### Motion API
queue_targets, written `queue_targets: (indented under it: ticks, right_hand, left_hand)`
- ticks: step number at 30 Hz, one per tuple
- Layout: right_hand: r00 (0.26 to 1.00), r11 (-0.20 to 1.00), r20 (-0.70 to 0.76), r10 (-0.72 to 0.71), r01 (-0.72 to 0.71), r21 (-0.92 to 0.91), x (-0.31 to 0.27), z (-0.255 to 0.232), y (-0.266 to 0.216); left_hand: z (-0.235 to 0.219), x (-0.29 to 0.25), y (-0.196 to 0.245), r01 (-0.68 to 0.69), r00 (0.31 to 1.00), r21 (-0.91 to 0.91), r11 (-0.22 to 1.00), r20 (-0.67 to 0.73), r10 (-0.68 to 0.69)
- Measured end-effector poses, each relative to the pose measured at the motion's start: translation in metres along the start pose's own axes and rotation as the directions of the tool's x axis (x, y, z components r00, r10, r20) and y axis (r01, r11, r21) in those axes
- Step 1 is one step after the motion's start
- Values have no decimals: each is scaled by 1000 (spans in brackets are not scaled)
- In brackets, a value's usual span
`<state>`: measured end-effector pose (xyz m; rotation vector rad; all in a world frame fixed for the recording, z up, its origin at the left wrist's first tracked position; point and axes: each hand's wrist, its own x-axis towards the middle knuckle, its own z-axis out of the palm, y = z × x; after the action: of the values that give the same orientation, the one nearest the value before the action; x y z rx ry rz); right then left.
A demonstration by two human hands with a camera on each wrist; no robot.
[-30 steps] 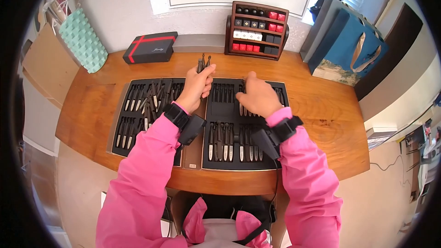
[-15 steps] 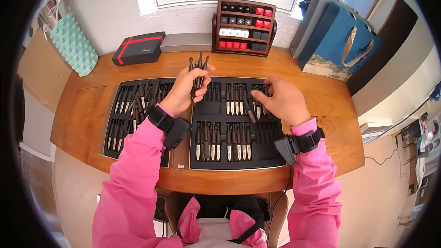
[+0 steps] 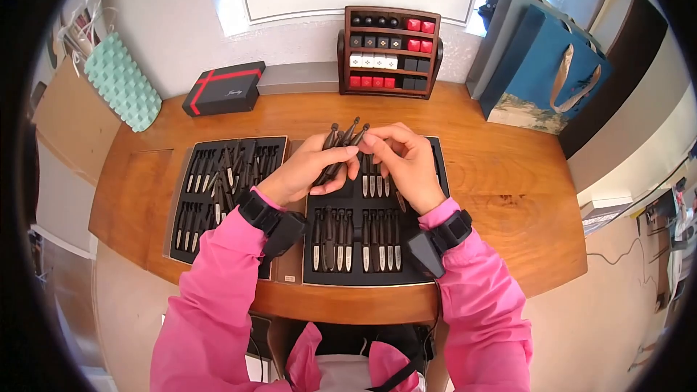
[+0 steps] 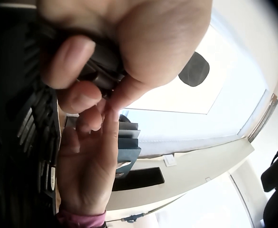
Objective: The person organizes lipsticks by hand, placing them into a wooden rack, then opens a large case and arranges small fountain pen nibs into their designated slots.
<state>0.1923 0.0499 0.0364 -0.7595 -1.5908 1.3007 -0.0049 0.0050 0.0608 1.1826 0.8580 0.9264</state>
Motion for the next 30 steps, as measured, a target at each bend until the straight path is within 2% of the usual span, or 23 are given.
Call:
queue_targets:
  ticks: [1, 2, 4, 7, 8, 10, 11, 13, 14, 15, 16, 17, 18, 20, 22, 23, 25, 26, 28, 29, 30]
  right_hand:
    - [999, 996, -31, 16, -13, 85, 0, 0, -1]
    - [999, 996, -33, 18, -15, 91, -1, 0, -1]
    - [992, 981, 23, 122, -124, 150, -2, -1, 1]
    - [992, 967, 30, 126, -130, 221, -3, -4, 1]
    - [991, 965, 29, 128, -132, 227, -4, -5, 2]
    - [990, 975, -1, 142, -140, 174, -4, -6, 4]
    - [990, 973, 0, 143, -140, 181, -5, -4, 4]
    - [994, 996, -73, 85, -82, 40, -6, 2, 2]
    - [994, 996, -75, 84, -81, 46, -5, 2, 6]
    - [997, 999, -75, 1, -4, -35, -5, 2, 13]
    - [994, 990, -70, -82, 73, -117, -4, 3, 17]
    - [994, 991, -75, -83, 74, -114, -4, 2, 17]
    - [997, 994, -60, -44, 38, -99, -4, 2, 16]
    - [999, 997, -47, -4, 0, -83, -5, 0, 14]
    - [993, 992, -22, 118, -119, -31, -4, -2, 12]
    - [993, 992, -24, 118, -119, -29, -4, -2, 14]
    - [999, 997, 0, -35, 35, -68, -4, 1, 19]
    - [999, 997, -1, -35, 35, -67, -4, 1, 20]
    - [998, 994, 7, -68, 68, -85, -4, 2, 20]
    - [998, 994, 6, -67, 68, -83, -5, 3, 20]
    - [997, 992, -14, -74, 73, -107, -5, 4, 20]
  left_hand:
    - [0, 1, -1, 3, 1000, 2, 1000, -2, -3]
    - [0, 1, -3, 18, 1000, 20, 1000, 16, -18]
    - [0, 1, -3, 42, 998, 44, 998, 35, -43]
    - [2, 1, 2, 44, 999, 70, 997, -23, -43]
    - [-1, 3, 2, 8, 984, 78, 997, -176, 6]
    - [-5, 4, 1, -43, 895, 109, 993, -437, 87]
    - [-10, 7, -4, -38, 895, 113, 993, -439, 84]
    - [-15, 13, -7, -234, 830, 347, 908, -416, 373]
    - [-8, 8, -3, -135, 844, 339, 931, -453, 287]
    - [-2, 7, -1, -130, 846, 343, 930, -451, 285]
    - [4, 7, 0, -166, 879, 426, 889, -345, 329]
    - [9, 5, 3, -209, 902, 501, 840, -232, 363]
    - [15, 0, 8, -97, 943, 516, 851, -226, 244]
    - [20, 0, 7, -82, 940, 534, 841, -238, 243]
    - [19, 1, 2, -59, 924, 579, 813, -276, 264]
    - [15, 4, -5, -59, 925, 580, 812, -274, 262]
    - [10, 9, -15, -233, 888, 620, 750, -178, 423]
    - [9, 9, -15, -232, 889, 620, 750, -177, 422]
    - [8, 8, -14, -107, 918, 658, 746, -223, 328]
    - [8, 8, -15, -105, 919, 658, 745, -223, 326]
    - [6, 9, -16, -125, 876, 713, 690, -247, 414]
